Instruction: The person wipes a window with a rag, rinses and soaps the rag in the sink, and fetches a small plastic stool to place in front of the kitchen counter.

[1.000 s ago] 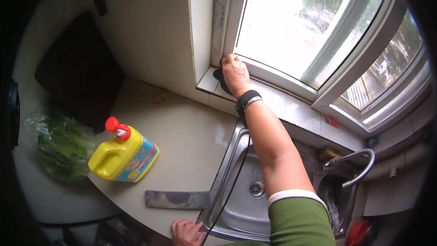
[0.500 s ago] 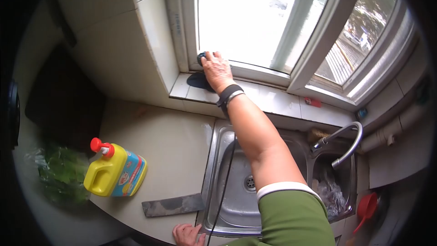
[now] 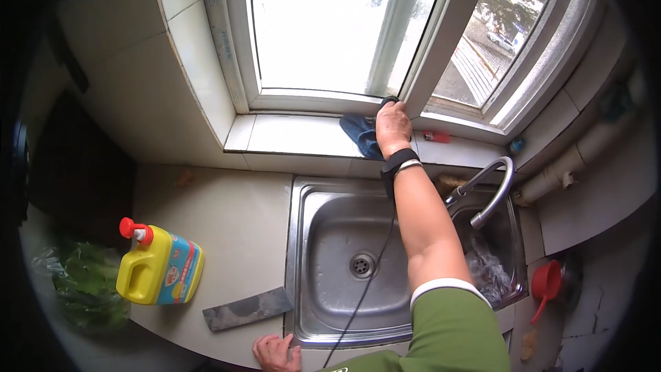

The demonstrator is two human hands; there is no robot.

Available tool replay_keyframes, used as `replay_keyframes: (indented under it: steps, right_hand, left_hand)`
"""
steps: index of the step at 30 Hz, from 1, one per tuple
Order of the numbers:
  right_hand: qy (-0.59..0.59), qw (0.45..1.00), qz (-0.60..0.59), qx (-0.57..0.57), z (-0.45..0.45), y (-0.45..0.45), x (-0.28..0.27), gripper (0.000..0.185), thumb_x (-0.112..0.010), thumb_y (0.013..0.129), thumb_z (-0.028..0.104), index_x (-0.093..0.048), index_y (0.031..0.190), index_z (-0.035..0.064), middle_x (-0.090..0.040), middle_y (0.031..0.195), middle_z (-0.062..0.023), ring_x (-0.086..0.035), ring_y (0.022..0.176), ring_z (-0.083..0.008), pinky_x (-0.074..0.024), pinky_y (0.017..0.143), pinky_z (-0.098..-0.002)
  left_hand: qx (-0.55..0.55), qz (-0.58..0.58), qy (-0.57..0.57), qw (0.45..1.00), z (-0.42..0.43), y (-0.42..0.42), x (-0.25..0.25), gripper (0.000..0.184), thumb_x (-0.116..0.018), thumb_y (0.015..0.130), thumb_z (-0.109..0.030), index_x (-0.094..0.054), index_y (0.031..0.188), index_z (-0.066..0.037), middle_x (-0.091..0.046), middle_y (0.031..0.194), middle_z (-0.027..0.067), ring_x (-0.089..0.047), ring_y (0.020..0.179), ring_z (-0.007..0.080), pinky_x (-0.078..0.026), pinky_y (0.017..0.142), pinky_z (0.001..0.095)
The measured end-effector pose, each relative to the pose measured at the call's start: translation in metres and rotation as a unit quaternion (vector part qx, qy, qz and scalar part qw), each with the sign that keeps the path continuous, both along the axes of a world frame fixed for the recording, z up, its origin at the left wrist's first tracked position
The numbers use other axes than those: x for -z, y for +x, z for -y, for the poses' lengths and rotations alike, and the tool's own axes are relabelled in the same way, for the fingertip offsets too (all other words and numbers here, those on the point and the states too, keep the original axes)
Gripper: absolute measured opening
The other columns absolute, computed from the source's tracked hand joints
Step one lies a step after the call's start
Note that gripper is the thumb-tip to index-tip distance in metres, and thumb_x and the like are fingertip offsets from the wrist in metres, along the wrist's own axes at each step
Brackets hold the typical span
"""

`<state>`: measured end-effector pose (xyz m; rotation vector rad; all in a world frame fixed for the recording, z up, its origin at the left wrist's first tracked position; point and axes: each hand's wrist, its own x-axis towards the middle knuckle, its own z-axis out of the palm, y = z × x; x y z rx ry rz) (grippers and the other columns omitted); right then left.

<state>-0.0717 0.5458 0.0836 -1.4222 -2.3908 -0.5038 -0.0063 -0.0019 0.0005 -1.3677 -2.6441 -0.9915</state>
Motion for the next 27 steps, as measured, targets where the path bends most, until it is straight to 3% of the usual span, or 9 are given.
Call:
replay_keyframes:
  steps: [4,8,9,10,13,17,20,24,27]
  right_hand:
    - [-0.050,0.998,-0.031,-0.013,-0.005,-0.001,0.003,0.023,-0.053,0.087,0.012,-0.053,0.102,-0.0057,-0.060,0.098,-0.0268,-0.068,0.083,-0.0334,-0.0567,0.073,-0.0377]
    - [-0.097,0.990,-0.095,-0.024,-0.004,0.009,0.009,0.029,-0.061,0.083,0.017,-0.054,0.103,-0.0034,-0.063,0.097,-0.0234,-0.066,0.085,-0.0356,-0.0556,0.074,-0.0411]
    - [-0.070,0.990,-0.122,-0.024,0.000,0.012,0.015,0.021,-0.061,0.082,0.015,-0.059,0.095,-0.0013,-0.064,0.091,-0.0228,-0.065,0.085,-0.0371,-0.0541,0.075,-0.0431]
    - [-0.132,0.985,-0.109,-0.017,0.011,0.016,0.009,0.021,-0.059,0.080,0.017,-0.064,0.086,-0.0023,-0.065,0.089,-0.0247,-0.065,0.085,-0.0389,-0.0525,0.078,-0.0448]
    - [-0.168,0.970,-0.175,0.021,0.013,0.024,0.014,0.035,-0.051,0.078,0.025,-0.068,0.085,-0.0049,-0.065,0.092,-0.0266,-0.064,0.087,-0.0413,-0.0505,0.082,-0.0464]
    - [-0.181,0.953,-0.239,0.034,0.001,0.006,0.012,0.033,-0.051,0.078,0.023,-0.069,0.085,-0.0038,-0.065,0.093,-0.0267,-0.063,0.090,-0.0412,-0.0506,0.081,-0.0461]
    - [-0.205,0.955,-0.213,0.024,-0.026,-0.018,0.032,0.031,-0.052,0.078,0.022,-0.069,0.085,-0.0030,-0.065,0.093,-0.0257,-0.064,0.090,-0.0401,-0.0510,0.081,-0.0451]
    - [-0.212,0.957,-0.192,0.039,0.008,-0.038,0.010,0.029,-0.053,0.078,0.022,-0.070,0.085,-0.0010,-0.066,0.093,-0.0241,-0.065,0.091,-0.0379,-0.0515,0.082,-0.0435]
    - [-0.158,0.969,-0.153,-0.108,0.052,-0.085,0.011,0.022,-0.055,0.075,0.020,-0.070,0.075,0.0035,-0.067,0.080,-0.0203,-0.067,0.078,-0.0345,-0.0543,0.072,-0.0423]
  left_hand:
    - [0.008,-0.010,-0.004,1.000,0.002,-0.001,-0.001,0.031,-0.065,0.077,-0.022,-0.065,0.106,-0.010,-0.058,0.092,0.0078,-0.051,0.099,0.0291,-0.036,0.090,0.0473]
    - [0.006,-0.011,-0.008,1.000,0.002,-0.001,-0.004,0.031,-0.065,0.077,-0.022,-0.065,0.106,-0.010,-0.058,0.093,0.0078,-0.051,0.099,0.0292,-0.036,0.090,0.0473]
    - [0.007,-0.013,-0.011,1.000,0.002,-0.002,-0.005,0.031,-0.065,0.077,-0.022,-0.065,0.106,-0.010,-0.058,0.093,0.0078,-0.051,0.099,0.0292,-0.036,0.089,0.0474]
    - [0.007,-0.014,-0.012,1.000,0.001,-0.002,-0.006,0.031,-0.065,0.077,-0.022,-0.065,0.105,-0.010,-0.058,0.094,0.0078,-0.051,0.099,0.0293,-0.036,0.089,0.0474]
    - [0.008,-0.010,-0.003,1.000,0.002,-0.001,-0.002,0.031,-0.065,0.077,-0.022,-0.065,0.106,-0.009,-0.058,0.094,0.0079,-0.051,0.099,0.0293,-0.036,0.089,0.0475]
    - [0.004,-0.002,-0.004,1.000,0.000,0.000,0.001,0.033,-0.065,0.076,-0.023,-0.065,0.106,-0.010,-0.058,0.093,0.0077,-0.051,0.100,0.0289,-0.036,0.089,0.0477]
    - [0.007,-0.002,-0.015,1.000,0.004,-0.001,0.002,0.033,-0.065,0.076,-0.024,-0.065,0.106,-0.010,-0.058,0.094,0.0078,-0.051,0.101,0.0288,-0.036,0.089,0.0481]
    - [0.009,0.002,-0.011,1.000,0.000,0.000,-0.003,0.034,-0.064,0.076,-0.025,-0.065,0.107,-0.010,-0.058,0.094,0.0081,-0.050,0.101,0.0291,-0.035,0.091,0.0491]
    - [0.003,0.010,-0.022,1.000,0.000,0.001,0.000,0.035,-0.064,0.076,-0.024,-0.065,0.107,-0.010,-0.058,0.094,0.0083,-0.050,0.102,0.0292,-0.034,0.092,0.0496]
